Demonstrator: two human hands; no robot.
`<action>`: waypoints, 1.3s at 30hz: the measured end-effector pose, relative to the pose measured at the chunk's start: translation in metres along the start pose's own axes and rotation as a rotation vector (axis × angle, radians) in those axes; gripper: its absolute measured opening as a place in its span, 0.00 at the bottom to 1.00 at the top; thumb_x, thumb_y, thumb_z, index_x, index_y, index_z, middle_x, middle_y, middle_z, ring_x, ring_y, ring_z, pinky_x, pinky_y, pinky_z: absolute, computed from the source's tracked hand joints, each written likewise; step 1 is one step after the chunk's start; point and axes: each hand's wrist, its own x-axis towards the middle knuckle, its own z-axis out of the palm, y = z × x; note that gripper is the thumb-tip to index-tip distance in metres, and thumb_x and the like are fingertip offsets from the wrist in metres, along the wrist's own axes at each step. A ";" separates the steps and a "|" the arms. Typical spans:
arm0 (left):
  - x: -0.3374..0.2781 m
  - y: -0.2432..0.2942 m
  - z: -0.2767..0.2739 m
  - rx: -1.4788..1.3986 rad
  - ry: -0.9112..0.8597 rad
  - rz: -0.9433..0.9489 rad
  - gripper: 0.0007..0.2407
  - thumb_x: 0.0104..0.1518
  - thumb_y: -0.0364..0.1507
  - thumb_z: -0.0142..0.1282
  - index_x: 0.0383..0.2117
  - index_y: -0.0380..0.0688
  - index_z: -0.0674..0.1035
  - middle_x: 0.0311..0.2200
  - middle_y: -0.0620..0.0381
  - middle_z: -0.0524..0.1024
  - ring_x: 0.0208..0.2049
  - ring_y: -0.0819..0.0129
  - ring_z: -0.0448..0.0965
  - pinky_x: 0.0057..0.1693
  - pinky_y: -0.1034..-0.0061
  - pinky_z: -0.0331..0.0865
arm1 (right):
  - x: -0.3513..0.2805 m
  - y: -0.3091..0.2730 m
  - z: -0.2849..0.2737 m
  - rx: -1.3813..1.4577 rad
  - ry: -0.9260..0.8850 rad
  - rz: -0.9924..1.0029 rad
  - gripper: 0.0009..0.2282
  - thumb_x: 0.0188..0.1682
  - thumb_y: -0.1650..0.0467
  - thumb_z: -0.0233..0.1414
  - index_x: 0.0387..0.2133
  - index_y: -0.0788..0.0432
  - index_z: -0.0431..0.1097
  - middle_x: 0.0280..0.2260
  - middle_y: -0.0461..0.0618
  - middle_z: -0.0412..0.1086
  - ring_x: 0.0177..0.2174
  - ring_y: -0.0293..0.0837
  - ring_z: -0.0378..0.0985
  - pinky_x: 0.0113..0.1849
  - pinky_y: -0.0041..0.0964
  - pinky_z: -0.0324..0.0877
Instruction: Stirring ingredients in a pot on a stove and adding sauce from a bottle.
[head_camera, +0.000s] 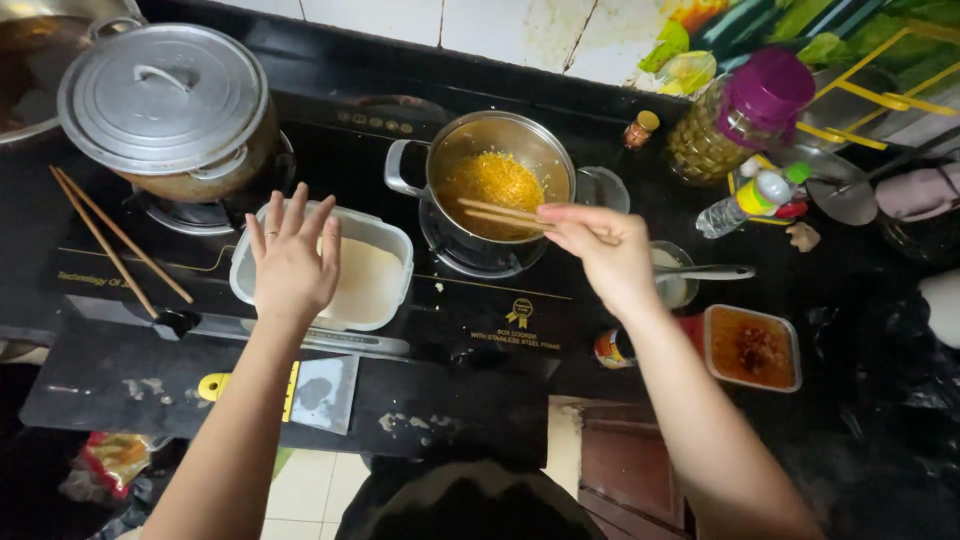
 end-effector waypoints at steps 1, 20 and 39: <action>-0.001 0.000 0.000 -0.006 -0.004 -0.003 0.19 0.71 0.41 0.39 0.62 0.52 0.75 0.67 0.44 0.64 0.70 0.40 0.54 0.71 0.41 0.38 | -0.002 0.005 0.000 -0.006 0.001 0.006 0.09 0.54 0.77 0.52 0.44 0.67 0.76 0.46 0.56 0.77 0.46 0.45 0.82 0.50 0.38 0.79; -0.004 0.001 -0.001 -0.012 0.031 -0.015 0.18 0.72 0.40 0.40 0.60 0.50 0.76 0.66 0.46 0.66 0.70 0.43 0.55 0.72 0.43 0.39 | -0.022 0.023 0.011 0.012 0.211 -0.078 0.10 0.57 0.75 0.49 0.49 0.66 0.73 0.49 0.57 0.75 0.49 0.48 0.80 0.51 0.42 0.76; -0.003 0.007 -0.005 -0.016 0.044 -0.015 0.17 0.72 0.39 0.41 0.60 0.49 0.77 0.65 0.46 0.67 0.70 0.42 0.56 0.72 0.43 0.40 | -0.038 -0.019 0.014 -0.327 -0.012 -0.170 0.06 0.56 0.79 0.49 0.40 0.67 0.74 0.49 0.57 0.76 0.48 0.44 0.80 0.51 0.37 0.76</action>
